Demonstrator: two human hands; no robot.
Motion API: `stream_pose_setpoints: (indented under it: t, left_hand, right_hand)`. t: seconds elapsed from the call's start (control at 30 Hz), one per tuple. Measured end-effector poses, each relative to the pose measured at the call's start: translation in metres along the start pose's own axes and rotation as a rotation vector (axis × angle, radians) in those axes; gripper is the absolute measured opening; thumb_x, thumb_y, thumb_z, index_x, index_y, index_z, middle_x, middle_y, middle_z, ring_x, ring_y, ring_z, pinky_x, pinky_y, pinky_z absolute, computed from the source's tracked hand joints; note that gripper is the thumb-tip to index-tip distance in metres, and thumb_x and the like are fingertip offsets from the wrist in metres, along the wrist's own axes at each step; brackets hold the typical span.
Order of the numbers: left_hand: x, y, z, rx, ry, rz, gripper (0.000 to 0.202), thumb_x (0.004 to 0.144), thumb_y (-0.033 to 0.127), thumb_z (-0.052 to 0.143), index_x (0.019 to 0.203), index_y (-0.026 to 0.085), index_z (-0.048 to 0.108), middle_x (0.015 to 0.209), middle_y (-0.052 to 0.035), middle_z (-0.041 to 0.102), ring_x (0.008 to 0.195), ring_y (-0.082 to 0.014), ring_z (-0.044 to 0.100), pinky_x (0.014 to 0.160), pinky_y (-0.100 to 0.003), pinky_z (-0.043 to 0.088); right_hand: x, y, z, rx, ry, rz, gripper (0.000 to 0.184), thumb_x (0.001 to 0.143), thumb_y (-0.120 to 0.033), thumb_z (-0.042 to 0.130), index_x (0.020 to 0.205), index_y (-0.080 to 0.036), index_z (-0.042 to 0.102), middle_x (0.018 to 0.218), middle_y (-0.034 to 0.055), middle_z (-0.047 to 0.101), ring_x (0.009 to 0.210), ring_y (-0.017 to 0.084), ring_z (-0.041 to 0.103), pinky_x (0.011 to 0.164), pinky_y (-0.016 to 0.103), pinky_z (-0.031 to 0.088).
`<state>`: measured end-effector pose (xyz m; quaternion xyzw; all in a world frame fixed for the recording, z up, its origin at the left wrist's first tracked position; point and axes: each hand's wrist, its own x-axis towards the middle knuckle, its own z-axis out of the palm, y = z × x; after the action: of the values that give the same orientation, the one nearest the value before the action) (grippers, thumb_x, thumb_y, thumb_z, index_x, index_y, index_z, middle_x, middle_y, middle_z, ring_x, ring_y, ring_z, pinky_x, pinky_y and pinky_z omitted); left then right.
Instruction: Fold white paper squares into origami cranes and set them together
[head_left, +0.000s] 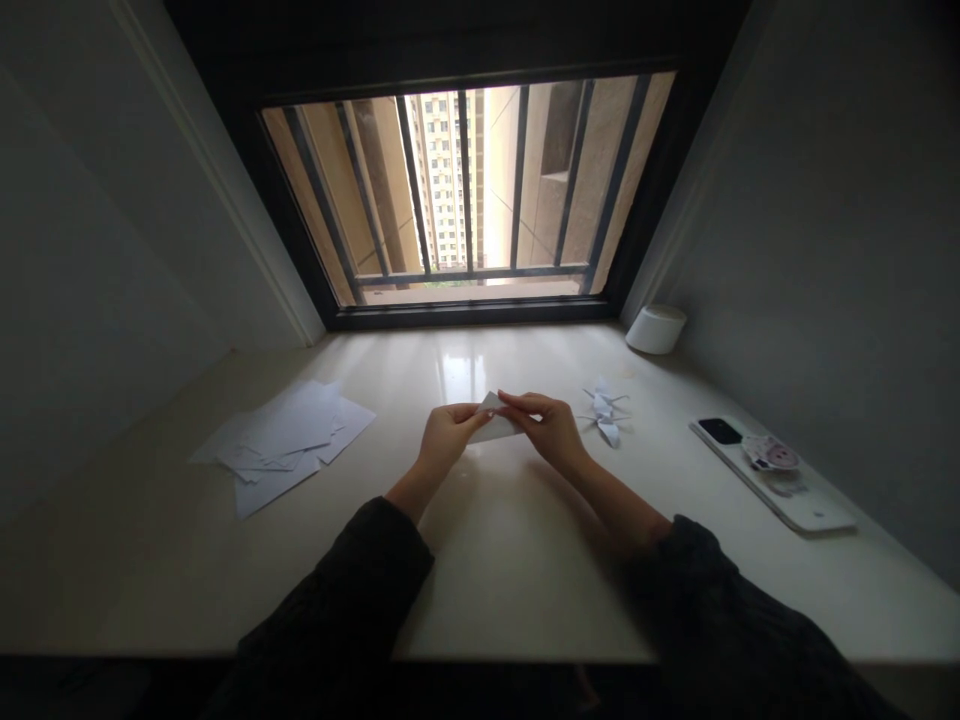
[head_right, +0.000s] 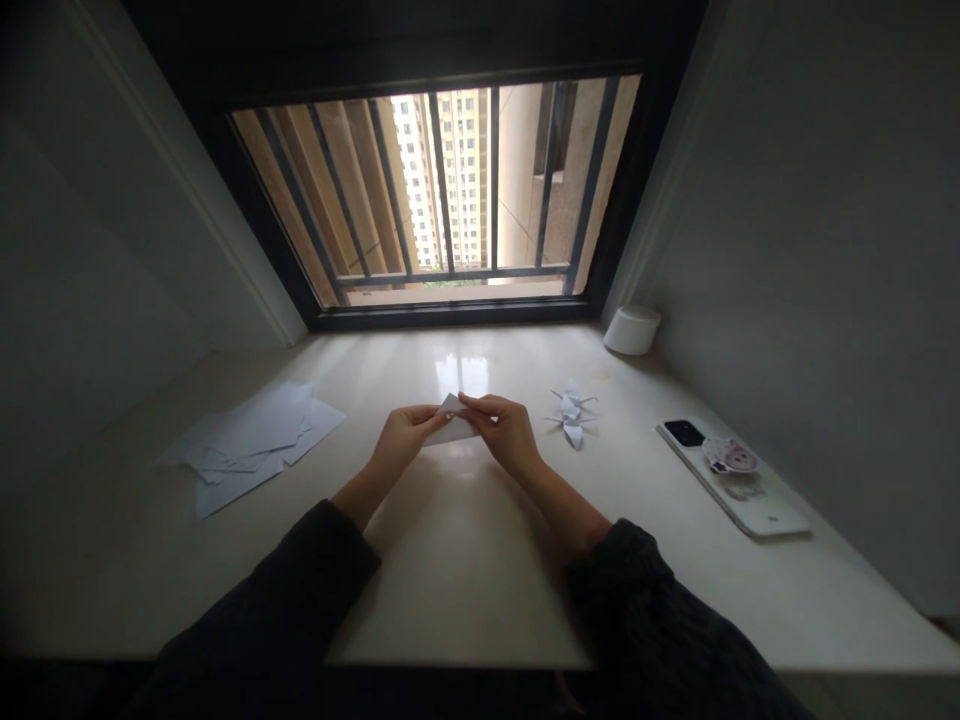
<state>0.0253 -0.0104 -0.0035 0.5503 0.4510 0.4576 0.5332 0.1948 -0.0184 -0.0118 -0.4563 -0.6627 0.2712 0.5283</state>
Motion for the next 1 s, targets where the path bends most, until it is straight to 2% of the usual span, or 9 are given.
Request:
stream_pose_setpoints:
  t: [0.2,0.3,0.37,0.43,0.47,0.53,0.63,0.8,1.0]
  left_hand:
    - [0.002,-0.004,-0.001,-0.003,-0.022,-0.018,0.034,0.065,0.042,0.073,0.085,0.015,0.076,0.079,-0.0067,0.074,0.07,-0.0211,0.065,0.065,-0.029,0.045]
    - [0.002,-0.003,-0.002,0.011,-0.015,-0.013,0.032,0.064,0.042,0.074,0.081,0.015,0.076,0.077,-0.0068,0.073,0.067,-0.0207,0.064,0.062,-0.028,0.044]
    - [0.002,-0.002,0.0,-0.014,0.031,0.002,0.031,0.063,0.042,0.074,0.08,0.015,0.076,0.076,-0.0072,0.073,0.067,-0.0204,0.064,0.061,-0.028,0.044]
    - [0.001,-0.001,0.002,-0.062,0.106,0.023,0.032,0.063,0.042,0.075,0.079,0.015,0.076,0.076,-0.0074,0.073,0.067,-0.0205,0.064,0.063,-0.029,0.046]
    - [0.0,-0.001,0.004,-0.092,0.148,0.033,0.032,0.062,0.042,0.075,0.08,0.015,0.076,0.076,-0.0074,0.073,0.068,-0.0204,0.065,0.064,-0.029,0.046]
    - [-0.002,0.0,0.008,-0.16,0.214,0.041,0.033,0.061,0.041,0.076,0.081,0.015,0.076,0.078,-0.0073,0.073,0.07,-0.0202,0.065,0.068,-0.03,0.048]
    - [-0.006,0.0,0.016,-0.27,0.251,0.018,0.033,0.06,0.04,0.078,0.08,0.014,0.075,0.08,-0.0075,0.074,0.073,-0.0196,0.065,0.072,-0.031,0.048]
    - [-0.014,0.001,0.026,-0.384,0.279,-0.031,0.032,0.059,0.039,0.079,0.08,0.015,0.075,0.08,-0.0068,0.073,0.074,-0.0189,0.065,0.073,-0.031,0.048]
    - [-0.017,0.005,0.028,-0.417,0.27,-0.11,0.033,0.058,0.039,0.08,0.081,0.015,0.075,0.079,-0.0071,0.073,0.073,-0.0186,0.065,0.071,-0.03,0.048]
  right_hand:
    - [0.0,0.0,0.0,-0.059,-0.027,-0.015,0.028,0.08,-0.039,0.063,0.103,-0.025,0.072,0.08,0.0036,0.07,0.069,0.017,0.059,0.062,0.029,0.046]
    - [0.001,0.001,0.001,-0.054,-0.011,0.056,0.032,0.077,-0.043,0.066,0.102,-0.024,0.072,0.077,0.0038,0.07,0.067,0.017,0.06,0.063,0.031,0.047]
    - [0.003,0.002,0.002,-0.002,0.078,0.158,0.048,0.069,-0.045,0.072,0.111,-0.022,0.067,0.075,0.0034,0.069,0.067,0.018,0.061,0.064,0.032,0.049]
    - [0.004,0.003,0.003,0.091,0.201,0.26,0.072,0.058,-0.046,0.079,0.122,-0.02,0.058,0.076,0.003,0.068,0.067,0.018,0.061,0.063,0.032,0.051]
    - [0.004,0.003,0.005,0.154,0.223,0.315,0.077,0.055,-0.046,0.08,0.123,-0.019,0.056,0.077,0.0032,0.067,0.067,0.018,0.061,0.061,0.032,0.052]
    - [0.003,0.003,0.009,0.272,0.18,0.423,0.068,0.053,-0.047,0.08,0.111,-0.016,0.063,0.074,0.0043,0.065,0.066,0.018,0.061,0.058,0.031,0.052]
    - [0.0,0.0,0.015,0.373,0.05,0.508,0.043,0.057,-0.05,0.077,0.078,-0.013,0.069,0.068,0.006,0.064,0.065,0.017,0.06,0.055,0.028,0.05]
    - [-0.005,-0.003,0.023,0.434,0.062,0.486,0.04,0.06,-0.049,0.075,0.08,-0.015,0.071,0.069,0.0056,0.065,0.064,0.015,0.058,0.054,0.026,0.047]
    - [-0.006,-0.005,0.024,0.456,0.039,0.48,0.04,0.059,-0.049,0.075,0.079,-0.014,0.071,0.071,0.0074,0.069,0.063,0.016,0.059,0.058,0.028,0.047]
